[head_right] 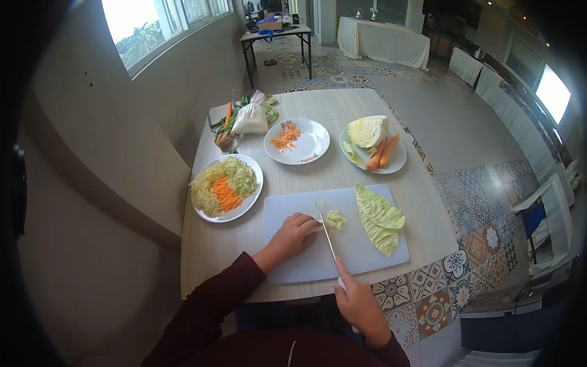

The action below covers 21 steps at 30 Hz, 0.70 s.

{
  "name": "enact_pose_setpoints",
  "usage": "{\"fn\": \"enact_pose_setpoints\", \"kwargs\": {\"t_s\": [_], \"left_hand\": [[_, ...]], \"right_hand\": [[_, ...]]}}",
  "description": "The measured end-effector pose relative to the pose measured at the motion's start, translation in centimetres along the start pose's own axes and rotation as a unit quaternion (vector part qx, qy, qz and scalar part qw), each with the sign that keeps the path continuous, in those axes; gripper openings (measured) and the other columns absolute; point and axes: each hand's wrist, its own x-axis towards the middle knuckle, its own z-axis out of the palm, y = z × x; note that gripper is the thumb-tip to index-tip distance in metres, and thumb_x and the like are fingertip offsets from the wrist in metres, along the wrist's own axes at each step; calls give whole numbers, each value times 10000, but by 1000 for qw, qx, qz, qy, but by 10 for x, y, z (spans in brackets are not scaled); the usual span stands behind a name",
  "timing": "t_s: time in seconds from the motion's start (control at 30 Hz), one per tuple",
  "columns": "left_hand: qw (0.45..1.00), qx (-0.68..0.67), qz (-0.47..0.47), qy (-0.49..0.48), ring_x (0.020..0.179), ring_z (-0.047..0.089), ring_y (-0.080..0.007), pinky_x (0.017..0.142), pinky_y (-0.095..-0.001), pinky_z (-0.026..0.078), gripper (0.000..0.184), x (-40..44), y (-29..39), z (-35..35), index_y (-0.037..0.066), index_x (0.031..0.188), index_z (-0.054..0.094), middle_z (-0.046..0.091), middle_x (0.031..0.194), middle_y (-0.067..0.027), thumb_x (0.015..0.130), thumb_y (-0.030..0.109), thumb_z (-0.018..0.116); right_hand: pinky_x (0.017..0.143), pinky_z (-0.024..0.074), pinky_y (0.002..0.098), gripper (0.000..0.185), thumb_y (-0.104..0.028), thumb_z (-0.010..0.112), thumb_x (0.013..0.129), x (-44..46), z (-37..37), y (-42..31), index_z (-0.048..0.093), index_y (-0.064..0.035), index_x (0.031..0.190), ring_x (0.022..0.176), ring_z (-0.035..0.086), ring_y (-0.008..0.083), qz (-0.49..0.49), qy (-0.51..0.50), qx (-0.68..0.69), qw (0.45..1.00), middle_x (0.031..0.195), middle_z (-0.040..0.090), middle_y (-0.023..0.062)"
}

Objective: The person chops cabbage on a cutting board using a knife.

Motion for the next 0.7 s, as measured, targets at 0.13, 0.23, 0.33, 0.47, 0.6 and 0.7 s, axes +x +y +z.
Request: {"fn": "enact_pose_setpoints", "kwargs": {"t_s": [0.13,0.23,0.33,0.47,0.6,0.7], "left_hand": [[1000,0,4,4,1017,604,-291,881,-409,480,281,0,0,0,72,1100,660,645,1052,-96,823,75,711],[1000,2,1,4,1020,613,-298,897,-409,488,293,0,1,0,72,1097,660,651,1059,-99,811,63,721],[1000,2,0,4,1023,617,-302,908,-408,493,296,0,0,0,72,1092,661,655,1061,-99,804,56,727],[1000,0,-1,6,1023,618,-301,910,-406,494,287,1,1,0,70,1083,665,657,1059,-100,804,54,728],[1000,-4,0,10,1012,616,-297,898,-408,492,265,1,1,1,69,1076,668,656,1050,-98,817,59,721],[1000,-6,7,16,991,613,-288,871,-410,488,227,2,-1,1,73,1063,671,653,1032,-93,839,76,708]], "right_hand": [[517,536,330,581,-124,542,971,-3,-2,-3,413,-101,1537,464,623,176,2,-5,-12,1000,551,588,83],[584,501,451,568,-130,567,945,-10,-6,-10,445,-56,1496,584,619,388,19,-8,3,1000,624,583,238],[559,521,405,564,-124,557,957,-14,-9,-8,439,-47,1503,525,630,308,9,-11,-14,1000,596,602,189],[532,538,366,559,-110,541,968,-18,-8,-5,430,-44,1512,461,638,237,-26,0,-51,998,557,609,146],[610,483,528,588,-122,576,932,-16,-9,-14,429,-16,1491,623,617,486,18,-17,-8,1000,635,578,305],[616,480,536,592,-123,570,934,-11,-2,-8,419,-11,1496,635,616,494,21,-16,3,1000,651,582,313]]}}
